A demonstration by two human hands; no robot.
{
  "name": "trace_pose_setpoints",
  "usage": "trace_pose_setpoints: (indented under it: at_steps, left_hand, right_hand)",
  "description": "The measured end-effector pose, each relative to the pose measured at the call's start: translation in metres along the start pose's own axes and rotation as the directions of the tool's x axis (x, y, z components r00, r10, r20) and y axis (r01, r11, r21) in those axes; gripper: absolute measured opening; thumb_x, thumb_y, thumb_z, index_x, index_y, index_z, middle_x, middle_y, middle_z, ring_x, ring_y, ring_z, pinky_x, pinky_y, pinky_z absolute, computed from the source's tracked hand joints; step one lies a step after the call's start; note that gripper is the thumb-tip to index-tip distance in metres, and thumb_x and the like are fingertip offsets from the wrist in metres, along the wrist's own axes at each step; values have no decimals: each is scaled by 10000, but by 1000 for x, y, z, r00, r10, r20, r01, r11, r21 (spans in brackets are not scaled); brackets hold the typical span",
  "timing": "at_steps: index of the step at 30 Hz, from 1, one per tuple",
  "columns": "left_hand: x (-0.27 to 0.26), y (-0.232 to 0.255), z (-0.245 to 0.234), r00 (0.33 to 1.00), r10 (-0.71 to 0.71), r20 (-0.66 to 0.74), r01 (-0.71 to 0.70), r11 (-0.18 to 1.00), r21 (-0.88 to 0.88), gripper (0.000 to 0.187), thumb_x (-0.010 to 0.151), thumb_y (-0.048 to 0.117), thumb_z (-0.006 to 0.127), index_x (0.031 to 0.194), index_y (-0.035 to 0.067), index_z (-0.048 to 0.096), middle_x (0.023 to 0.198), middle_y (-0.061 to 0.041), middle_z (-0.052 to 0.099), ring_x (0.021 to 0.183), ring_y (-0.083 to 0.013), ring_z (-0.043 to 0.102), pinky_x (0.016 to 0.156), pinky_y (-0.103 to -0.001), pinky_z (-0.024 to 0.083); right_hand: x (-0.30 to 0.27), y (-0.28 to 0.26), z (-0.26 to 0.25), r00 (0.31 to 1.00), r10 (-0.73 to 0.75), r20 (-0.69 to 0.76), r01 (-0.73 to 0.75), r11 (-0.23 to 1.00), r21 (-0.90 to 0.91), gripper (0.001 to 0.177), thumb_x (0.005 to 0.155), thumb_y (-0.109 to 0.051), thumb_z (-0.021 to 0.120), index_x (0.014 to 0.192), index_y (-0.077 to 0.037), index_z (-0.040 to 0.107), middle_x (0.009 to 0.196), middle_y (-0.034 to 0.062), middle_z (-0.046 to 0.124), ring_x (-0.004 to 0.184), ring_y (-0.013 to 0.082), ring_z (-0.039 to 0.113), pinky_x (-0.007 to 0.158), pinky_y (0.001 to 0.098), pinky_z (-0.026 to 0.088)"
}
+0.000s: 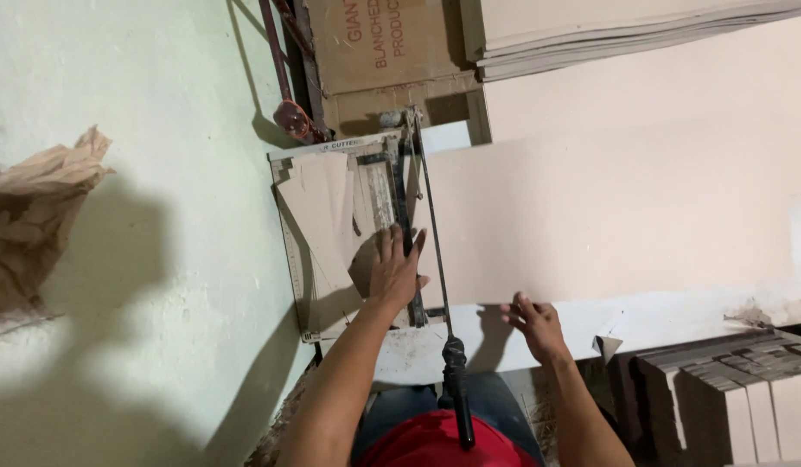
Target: The person uses a manual paper cutter to slice large sheets of cardboard. They repeatedly place the cardboard on the cutting mat, align it, and pull down the lever to cut the material into smaller pieces.
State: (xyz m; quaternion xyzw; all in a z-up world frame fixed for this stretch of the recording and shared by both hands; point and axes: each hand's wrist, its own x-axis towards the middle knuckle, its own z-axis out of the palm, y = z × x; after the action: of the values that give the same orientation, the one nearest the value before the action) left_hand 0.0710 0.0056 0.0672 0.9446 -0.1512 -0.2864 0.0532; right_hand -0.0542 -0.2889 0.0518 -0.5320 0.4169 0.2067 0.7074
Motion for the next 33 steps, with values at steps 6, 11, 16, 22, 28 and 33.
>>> trace_pose_setpoints:
  at_steps: [6, 11, 16, 22, 28, 33]
  left_hand:
    - [17, 18, -16, 940, -160, 302, 150, 987, 58, 1312, 841, 576, 794, 1630, 213, -191, 1676, -283, -199, 1547, -498, -97, 1190, -720, 66]
    - [25, 24, -9, 944, -228, 238, 198, 970, 144, 1359, 785, 424, 857, 1627, 158, -175, 1678, -300, -124, 1541, -498, -8, 1141, -771, 173]
    - [23, 25, 0, 932, -243, 267, 194, 961, 198, 1217, 814, 422, 819, 1638, 131, -29, 1677, -278, -160, 1543, -484, -38, 1173, -708, 187]
    - [23, 30, -16, 936, -211, 282, 196, 977, 80, 1234, 850, 322, 823, 1649, 130, -99, 1669, -309, -154, 1542, -503, -54, 1190, -710, 96]
    - [21, 22, -24, 943, -205, 263, 182, 977, 109, 1239, 856, 393, 820, 1650, 119, -91, 1669, -320, -139, 1540, -514, -36, 1188, -712, 104]
    - [20, 24, -19, 931, -237, 277, 205, 969, 141, 1270, 843, 444, 832, 1652, 144, -101, 1681, -286, -144, 1547, -491, -41, 1203, -685, 99]
  right_hand:
    - [-1, -28, 17, 998, 59, -37, -59, 998, -2, 473, 965, -322, 649, 1125, 123, 666, 1101, 307, 721, 1011, 351, 727, 870, 460, 621]
    - [-24, -26, 45, 999, -7, 51, 50, 394, -918, 358, 1027, -496, 473, 1106, -228, 697, 729, 19, 813, 583, 176, 781, 640, 309, 601]
    - [-170, -47, 144, 985, 123, 118, 90, 211, -973, 893, 935, -627, 459, 1643, -236, 80, 573, 37, 664, 540, 226, 656, 578, 363, 560]
    - [-64, 120, 86, 964, -190, 183, 222, 204, -953, 869, 908, -330, 650, 1613, -221, 154, 804, 196, 738, 656, 461, 693, 579, 561, 526]
    - [-67, 116, 93, 953, -207, 223, 273, 258, -927, 844, 912, -300, 641, 1600, -219, 158, 853, 219, 734, 714, 477, 688, 614, 543, 520]
    - [-53, 130, 87, 958, -200, 205, 245, 199, -949, 897, 912, -308, 620, 1638, -178, 109, 908, 176, 744, 739, 464, 702, 631, 540, 522]
